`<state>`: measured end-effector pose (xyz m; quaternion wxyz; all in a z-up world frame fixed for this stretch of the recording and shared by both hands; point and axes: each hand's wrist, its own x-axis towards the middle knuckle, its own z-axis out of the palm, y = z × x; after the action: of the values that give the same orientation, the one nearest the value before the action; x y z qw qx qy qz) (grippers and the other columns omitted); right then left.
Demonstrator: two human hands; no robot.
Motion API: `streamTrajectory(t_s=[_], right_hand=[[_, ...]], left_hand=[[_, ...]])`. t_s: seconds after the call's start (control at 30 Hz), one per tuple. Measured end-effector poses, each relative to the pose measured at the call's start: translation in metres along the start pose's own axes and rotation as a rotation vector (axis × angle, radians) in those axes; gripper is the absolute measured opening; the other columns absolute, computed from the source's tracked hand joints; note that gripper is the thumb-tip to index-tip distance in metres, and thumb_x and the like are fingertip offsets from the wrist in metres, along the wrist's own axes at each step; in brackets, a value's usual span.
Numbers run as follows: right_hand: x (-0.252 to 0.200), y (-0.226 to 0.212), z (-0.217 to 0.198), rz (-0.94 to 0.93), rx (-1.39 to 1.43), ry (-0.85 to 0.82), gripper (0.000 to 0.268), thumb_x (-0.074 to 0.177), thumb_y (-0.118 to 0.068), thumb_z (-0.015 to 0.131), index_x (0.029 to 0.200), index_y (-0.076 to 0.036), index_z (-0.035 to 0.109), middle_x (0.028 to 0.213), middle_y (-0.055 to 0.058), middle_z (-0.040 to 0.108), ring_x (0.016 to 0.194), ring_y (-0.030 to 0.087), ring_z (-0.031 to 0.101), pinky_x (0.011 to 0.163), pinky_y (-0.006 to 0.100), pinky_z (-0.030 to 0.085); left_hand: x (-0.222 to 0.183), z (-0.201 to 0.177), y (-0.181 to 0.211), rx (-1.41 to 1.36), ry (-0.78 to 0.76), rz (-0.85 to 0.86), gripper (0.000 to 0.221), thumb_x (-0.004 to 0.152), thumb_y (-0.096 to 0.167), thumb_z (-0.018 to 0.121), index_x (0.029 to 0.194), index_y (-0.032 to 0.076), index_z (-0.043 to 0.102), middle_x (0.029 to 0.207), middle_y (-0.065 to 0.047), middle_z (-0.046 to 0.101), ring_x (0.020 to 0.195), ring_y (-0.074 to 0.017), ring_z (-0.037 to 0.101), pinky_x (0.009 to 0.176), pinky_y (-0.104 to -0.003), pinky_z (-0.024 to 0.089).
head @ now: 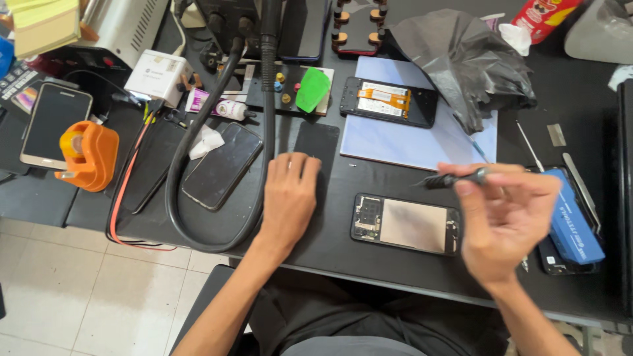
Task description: The person uses a powered screwdriver to remove screws from a smartphone chassis and then uses a manual precision screwdriver to remove internal components.
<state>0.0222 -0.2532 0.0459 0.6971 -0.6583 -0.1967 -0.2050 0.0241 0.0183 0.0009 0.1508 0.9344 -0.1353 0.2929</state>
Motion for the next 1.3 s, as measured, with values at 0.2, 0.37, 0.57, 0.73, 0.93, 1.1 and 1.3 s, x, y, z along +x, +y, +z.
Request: streamTrajectory(t_s=[0.2,0.37,0.57,0.73,0.93,1.1,1.3], right_hand=[[0.003,-0.003,-0.045,-0.002,-0.164,0.049,0.034,0.106,0.013,0.06,0.123,-0.005,0.038,0.115,0.011,0.055,0.11,0.027,0.071,0.103,0.038,0.061],[-0.027,0.017,-0.079,0.057,-0.175,0.073,0.028,0.107,0.014,0.06,0.119,-0.003,0.041,0.114,0.016,0.061,0.108,0.028,0.072,0.098,0.033,0.06],[-0.041,0.03,-0.089,0.035,-0.158,0.09,0.031,0.104,0.015,0.06,0.122,-0.003,0.042,0.115,0.016,0.061,0.108,0.028,0.072,0.095,0.032,0.061],[-0.035,0.031,-0.086,0.048,-0.12,0.057,0.031,0.101,0.016,0.06,0.121,-0.002,0.044,0.12,0.017,0.061,0.109,0.029,0.072,0.096,0.034,0.062],[-0.033,0.033,-0.086,0.057,-0.125,0.028,0.031,0.099,0.017,0.06,0.119,-0.002,0.045,0.119,0.017,0.062,0.112,0.03,0.072,0.096,0.035,0.062],[-0.035,0.038,-0.084,-0.03,-0.15,-0.081,0.031,0.1,0.017,0.059,0.12,-0.002,0.046,0.119,0.017,0.061,0.114,0.03,0.072,0.099,0.036,0.062],[-0.035,0.028,-0.081,-0.108,-0.281,-0.277,0.027,0.093,0.016,0.064,0.112,-0.002,0.059,0.118,0.021,0.068,0.114,0.032,0.073,0.096,0.037,0.063]], left_hand=[[0.004,0.007,0.004,0.053,0.007,-0.018,0.024,0.092,0.006,0.066,0.115,-0.002,0.066,0.104,-0.014,0.061,0.102,-0.0327,0.058,0.088,-0.043,0.046],[0.008,0.005,0.025,-0.019,0.001,-0.014,0.016,0.092,0.007,0.07,0.108,0.003,0.067,0.105,-0.012,0.062,0.103,-0.0327,0.058,0.088,-0.046,0.046],[0.004,0.025,0.09,-0.261,-0.097,0.278,0.039,0.088,0.031,0.077,0.106,-0.001,0.066,0.114,-0.023,0.063,0.111,-0.0409,0.058,0.097,-0.053,0.046],[0.004,0.046,0.131,-0.338,-0.185,0.382,0.061,0.089,0.047,0.075,0.12,-0.004,0.065,0.126,-0.027,0.061,0.125,-0.045,0.056,0.109,-0.057,0.042],[0.006,0.046,0.133,-0.375,-0.222,0.375,0.065,0.09,0.049,0.074,0.125,-0.004,0.062,0.129,-0.029,0.059,0.126,-0.0448,0.056,0.111,-0.056,0.041],[0.007,0.043,0.131,-0.388,-0.251,0.364,0.066,0.089,0.049,0.074,0.126,-0.004,0.06,0.131,-0.029,0.059,0.126,-0.0452,0.055,0.11,-0.056,0.041],[0.007,0.042,0.131,-0.383,-0.25,0.365,0.065,0.091,0.048,0.073,0.128,-0.004,0.06,0.132,-0.028,0.059,0.127,-0.0446,0.054,0.11,-0.056,0.041]])
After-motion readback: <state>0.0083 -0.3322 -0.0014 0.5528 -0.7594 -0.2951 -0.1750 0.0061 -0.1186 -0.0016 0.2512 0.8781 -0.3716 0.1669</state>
